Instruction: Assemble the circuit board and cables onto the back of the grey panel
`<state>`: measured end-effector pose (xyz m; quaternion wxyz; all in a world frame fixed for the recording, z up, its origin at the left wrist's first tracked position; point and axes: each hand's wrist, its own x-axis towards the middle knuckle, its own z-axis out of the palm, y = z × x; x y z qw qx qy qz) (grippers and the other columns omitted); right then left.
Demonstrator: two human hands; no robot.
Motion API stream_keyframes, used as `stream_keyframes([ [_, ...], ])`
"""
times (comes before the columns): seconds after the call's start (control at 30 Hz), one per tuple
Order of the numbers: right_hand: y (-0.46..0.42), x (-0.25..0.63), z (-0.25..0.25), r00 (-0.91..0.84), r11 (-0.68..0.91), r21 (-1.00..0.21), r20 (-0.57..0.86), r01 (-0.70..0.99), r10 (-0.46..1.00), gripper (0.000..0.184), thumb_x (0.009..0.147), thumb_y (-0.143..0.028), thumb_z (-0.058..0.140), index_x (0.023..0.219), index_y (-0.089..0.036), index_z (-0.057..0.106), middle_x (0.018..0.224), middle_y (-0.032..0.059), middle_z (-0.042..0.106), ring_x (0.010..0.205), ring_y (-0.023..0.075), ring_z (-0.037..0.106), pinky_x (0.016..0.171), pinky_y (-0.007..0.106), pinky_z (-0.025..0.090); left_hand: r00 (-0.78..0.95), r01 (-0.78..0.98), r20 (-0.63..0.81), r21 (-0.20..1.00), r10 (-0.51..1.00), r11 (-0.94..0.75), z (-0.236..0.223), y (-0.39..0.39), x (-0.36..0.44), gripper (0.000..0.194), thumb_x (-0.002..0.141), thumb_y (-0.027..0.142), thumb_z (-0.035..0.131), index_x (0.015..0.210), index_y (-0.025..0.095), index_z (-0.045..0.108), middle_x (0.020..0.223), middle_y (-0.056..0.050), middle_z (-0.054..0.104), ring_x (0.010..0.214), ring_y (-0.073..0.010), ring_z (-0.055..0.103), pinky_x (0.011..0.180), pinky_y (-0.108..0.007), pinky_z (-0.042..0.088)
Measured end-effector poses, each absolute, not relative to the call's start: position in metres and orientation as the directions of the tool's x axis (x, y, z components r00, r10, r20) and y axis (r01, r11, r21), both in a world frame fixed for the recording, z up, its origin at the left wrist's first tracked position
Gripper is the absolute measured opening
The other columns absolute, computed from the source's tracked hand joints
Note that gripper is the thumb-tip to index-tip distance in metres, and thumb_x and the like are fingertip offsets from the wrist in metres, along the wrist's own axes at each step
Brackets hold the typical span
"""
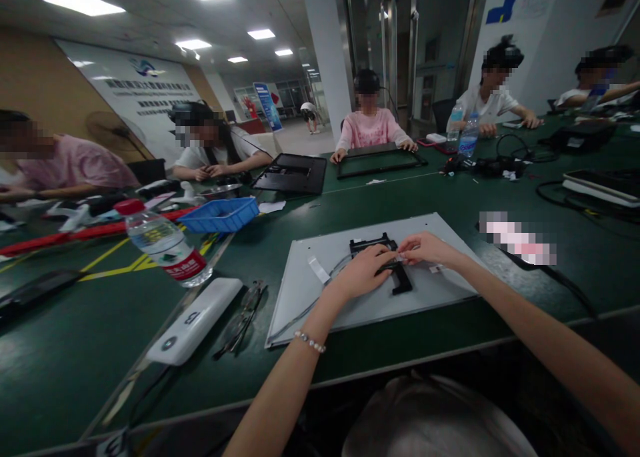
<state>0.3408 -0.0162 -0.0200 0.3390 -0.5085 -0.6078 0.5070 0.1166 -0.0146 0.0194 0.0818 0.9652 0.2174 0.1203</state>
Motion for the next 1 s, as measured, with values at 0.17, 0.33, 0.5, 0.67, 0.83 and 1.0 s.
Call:
stream_keyframes([
  [0.17,-0.013,0.341,-0.024,-0.258,-0.024,-0.948,-0.110,0.317,0.960,0.024,0.071,-0.030,0.070,0.088,-0.013,0.068,0.081,0.0067,0.069,0.068,0.0136,0.065,0.066,0.026,0.055,0.879,0.394,0.194,0.216,0.435,-0.893,0.020,-0.014,0.117,0.036,0.090,0.020,0.044,0.126,0.024,0.050,0.121,-0.007,0.051,0.112,-0.0208,0.049,0.097,-0.036,0.041],
  [0.33,-0.014,0.340,-0.023,-0.254,0.062,-0.925,-0.039,0.376,0.966,0.018,0.074,-0.026,0.065,0.088,-0.015,0.068,0.078,0.0062,0.070,0.067,0.0148,0.065,0.060,0.024,0.052,0.877,0.397,0.199,0.211,0.437,-0.893,0.021,-0.014,0.118,0.036,0.089,0.019,0.046,0.125,0.023,0.050,0.120,-0.007,0.052,0.111,-0.0207,0.049,0.097,-0.035,0.041],
  [0.5,-0.014,0.341,-0.023,-0.288,0.215,-0.873,0.090,0.437,0.953,0.018,0.072,-0.024,0.066,0.086,-0.015,0.070,0.081,0.0066,0.072,0.076,0.0177,0.066,0.073,0.028,0.052,0.879,0.400,0.192,0.206,0.438,-0.893,0.020,-0.014,0.118,0.035,0.090,0.019,0.045,0.124,0.023,0.050,0.120,-0.007,0.052,0.111,-0.0211,0.049,0.097,-0.036,0.041],
  [0.67,-0.016,0.343,-0.021,-0.324,0.255,-0.849,0.106,0.463,0.940,0.023,0.073,-0.028,0.065,0.091,-0.016,0.070,0.085,0.0064,0.072,0.079,0.0184,0.066,0.077,0.030,0.051,0.880,0.394,0.195,0.206,0.432,-0.896,0.020,-0.013,0.118,0.034,0.089,0.019,0.046,0.123,0.023,0.051,0.120,-0.008,0.051,0.111,-0.0212,0.049,0.097,-0.036,0.041],
  [0.83,-0.020,0.344,-0.014,-0.292,0.308,-0.777,0.167,0.549,0.942,0.020,0.073,-0.026,0.064,0.090,-0.018,0.071,0.092,0.0058,0.071,0.086,0.0193,0.064,0.079,0.030,0.049,0.880,0.400,0.192,0.195,0.435,-0.895,0.020,-0.013,0.118,0.036,0.088,0.019,0.047,0.124,0.021,0.049,0.121,-0.008,0.051,0.112,-0.0214,0.049,0.098,-0.036,0.040],
  [1.0,-0.020,0.345,-0.015,-0.276,0.293,-0.752,0.153,0.590,0.949,0.020,0.072,-0.025,0.064,0.089,-0.018,0.072,0.090,0.0054,0.071,0.081,0.0184,0.063,0.076,0.030,0.049,0.877,0.411,0.185,0.190,0.444,-0.892,0.020,-0.013,0.119,0.038,0.088,0.020,0.047,0.126,0.019,0.047,0.122,-0.009,0.051,0.113,-0.0221,0.049,0.098,-0.036,0.040],
])
